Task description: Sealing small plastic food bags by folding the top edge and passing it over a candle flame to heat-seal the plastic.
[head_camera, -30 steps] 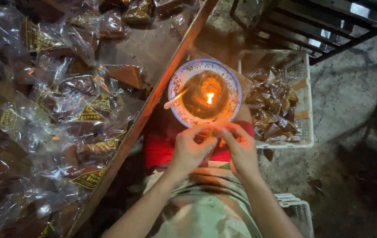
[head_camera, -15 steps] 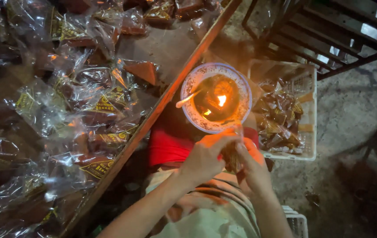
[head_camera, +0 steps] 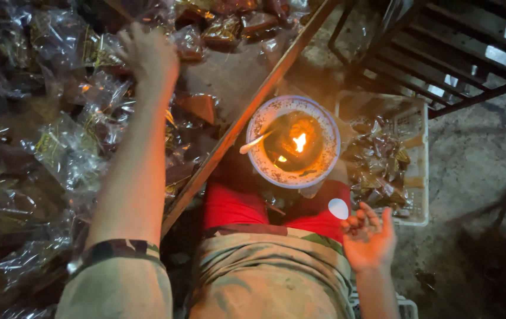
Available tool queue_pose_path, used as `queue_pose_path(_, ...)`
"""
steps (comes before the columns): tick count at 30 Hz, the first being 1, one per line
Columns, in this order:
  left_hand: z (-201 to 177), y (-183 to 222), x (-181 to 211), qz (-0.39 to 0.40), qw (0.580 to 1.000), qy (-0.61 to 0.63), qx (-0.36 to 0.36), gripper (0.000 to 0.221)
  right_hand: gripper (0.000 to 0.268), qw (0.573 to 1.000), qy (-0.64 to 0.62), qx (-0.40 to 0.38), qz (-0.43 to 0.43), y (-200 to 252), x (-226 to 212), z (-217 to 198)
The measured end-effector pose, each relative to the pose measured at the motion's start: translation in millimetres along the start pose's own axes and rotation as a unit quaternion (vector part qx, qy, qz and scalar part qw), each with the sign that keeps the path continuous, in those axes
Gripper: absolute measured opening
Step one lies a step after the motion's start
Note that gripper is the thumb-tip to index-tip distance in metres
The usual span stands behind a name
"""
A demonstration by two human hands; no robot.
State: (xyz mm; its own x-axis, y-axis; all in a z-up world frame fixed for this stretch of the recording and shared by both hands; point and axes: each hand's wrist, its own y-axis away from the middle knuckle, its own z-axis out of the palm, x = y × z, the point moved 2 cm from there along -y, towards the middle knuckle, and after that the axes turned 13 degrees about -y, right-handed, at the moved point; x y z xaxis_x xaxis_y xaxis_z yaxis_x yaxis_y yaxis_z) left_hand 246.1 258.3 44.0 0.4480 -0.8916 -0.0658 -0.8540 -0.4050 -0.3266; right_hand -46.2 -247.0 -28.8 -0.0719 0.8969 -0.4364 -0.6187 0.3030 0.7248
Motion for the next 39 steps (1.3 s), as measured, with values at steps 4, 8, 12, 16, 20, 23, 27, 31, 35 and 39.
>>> queue_pose_path(4, -33, -5, -19, 0.070, 0.990, 0.056, 0.109, 0.009, 0.035, 0.995, 0.035, -0.088, -0.025, -1, 2, -1)
queue_pose_path(8, -172, 85, -7, 0.224, 0.914, 0.295, 0.163, 0.015, 0.025, 0.868, 0.319, -0.252, -0.287, 59, 8, 58)
queue_pose_path(12, -191, 204, 30, 0.434, 0.866, 0.249, 0.018, 0.019, 0.094, 0.592, 0.565, -0.426, -0.387, 131, 32, 129)
queue_pose_path(16, -223, 271, 65, 0.417, 0.763, 0.493, -0.026, 0.016, 0.012, 0.522, 0.565, -0.508, -0.389, 137, 44, 139)
queue_pose_path(20, -185, 298, 61, 0.166, 0.695, 0.606, -0.349, 0.031, 0.014, 0.716, 0.478, -0.428, -0.275, 116, 31, 126)
queue_pose_path(23, -148, 318, 68, 0.112, 0.518, 0.666, -0.525, 0.019, 0.015, 0.774, 0.385, -0.444, -0.236, 86, 20, 102)
queue_pose_path(27, -139, 335, 80, 0.008, 0.332, 0.720, -0.609, 0.032, 0.021, 0.810, 0.257, -0.508, -0.143, 84, 12, 102)
queue_pose_path(31, -114, 339, 97, 0.020, 0.472, 0.676, -0.565, 0.008, 0.023, 0.813, 0.311, -0.436, -0.228, 91, 4, 117)
queue_pose_path(35, -138, 310, 89, 0.056, 0.651, 0.625, -0.428, 0.007, 0.056, 0.867, 0.276, -0.371, -0.184, 54, -6, 92)
queue_pose_path(39, -152, 299, 86, 0.142, 0.737, 0.562, -0.348, 0.010, 0.020, 0.847, 0.379, -0.352, -0.123, 63, 4, 93)
